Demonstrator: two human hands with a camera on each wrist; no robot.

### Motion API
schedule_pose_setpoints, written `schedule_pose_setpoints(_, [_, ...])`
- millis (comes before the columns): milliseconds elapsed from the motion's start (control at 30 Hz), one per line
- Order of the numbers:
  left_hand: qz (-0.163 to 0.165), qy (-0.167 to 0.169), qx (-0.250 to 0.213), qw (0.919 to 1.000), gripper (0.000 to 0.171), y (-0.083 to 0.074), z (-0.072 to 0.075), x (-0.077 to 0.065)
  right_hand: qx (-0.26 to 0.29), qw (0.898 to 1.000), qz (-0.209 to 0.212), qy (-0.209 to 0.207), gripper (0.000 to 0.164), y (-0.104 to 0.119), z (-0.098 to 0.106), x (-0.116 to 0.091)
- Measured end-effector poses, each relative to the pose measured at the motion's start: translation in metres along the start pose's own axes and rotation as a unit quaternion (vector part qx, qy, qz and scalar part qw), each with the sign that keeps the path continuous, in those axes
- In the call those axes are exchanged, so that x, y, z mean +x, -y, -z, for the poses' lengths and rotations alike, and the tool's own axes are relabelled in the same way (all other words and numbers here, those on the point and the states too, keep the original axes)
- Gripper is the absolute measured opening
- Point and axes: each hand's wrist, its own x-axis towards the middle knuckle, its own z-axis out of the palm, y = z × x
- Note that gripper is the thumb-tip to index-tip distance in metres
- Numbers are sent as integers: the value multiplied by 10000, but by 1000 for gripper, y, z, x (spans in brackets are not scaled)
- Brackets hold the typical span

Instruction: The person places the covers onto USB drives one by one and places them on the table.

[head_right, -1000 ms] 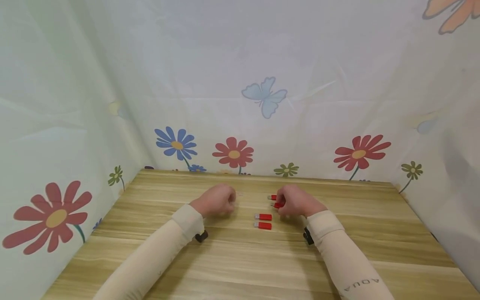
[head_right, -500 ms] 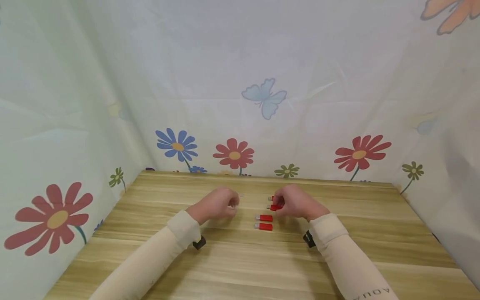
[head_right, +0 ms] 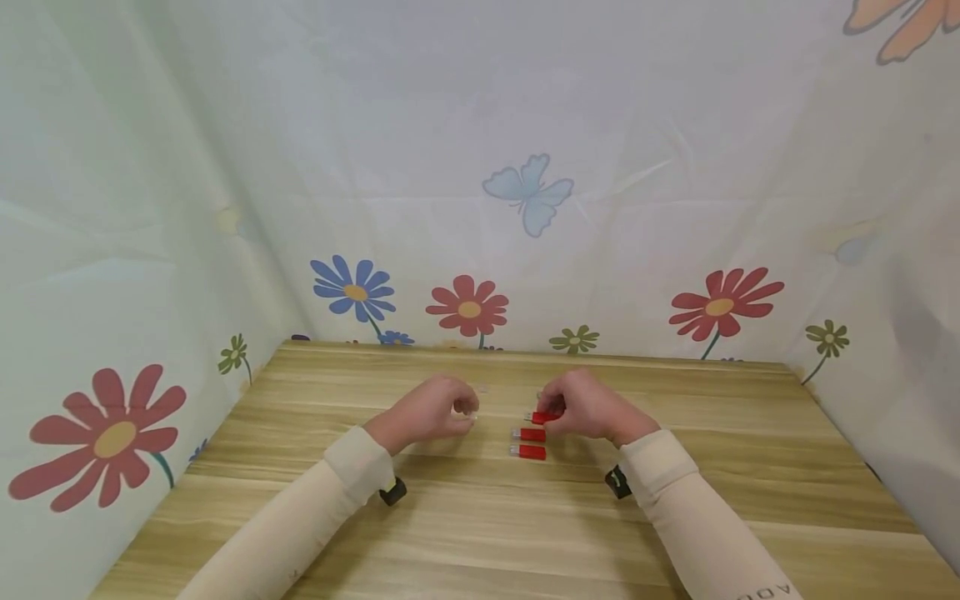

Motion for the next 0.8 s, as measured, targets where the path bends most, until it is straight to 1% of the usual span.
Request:
schedule_pose_setpoints(133, [-64,-28,-75,9999,10,-1,0,-2,-44,10000,42,6,12,0,-1,-1])
schedule_pose_setpoints(267, [-91,-52,-14,9999,11,-4,1,-4,-44,9999,85,-38,11,1,-2,-2])
schedule_pose_setpoints(467, [-143,-65,-3,9999,11,-9,3,-6,53,9999,84,-74,10,5,-2,-4])
schedule_pose_setpoints(633, [-182,-55,46,9998,12,-14,6,-9,142,9997,192,-54,11,5,-3,-4])
schedule_pose_setpoints(800, [-134,-67,41,9999,12,-16,9,-11,243,9994,253,-71,11,4,-2,-6])
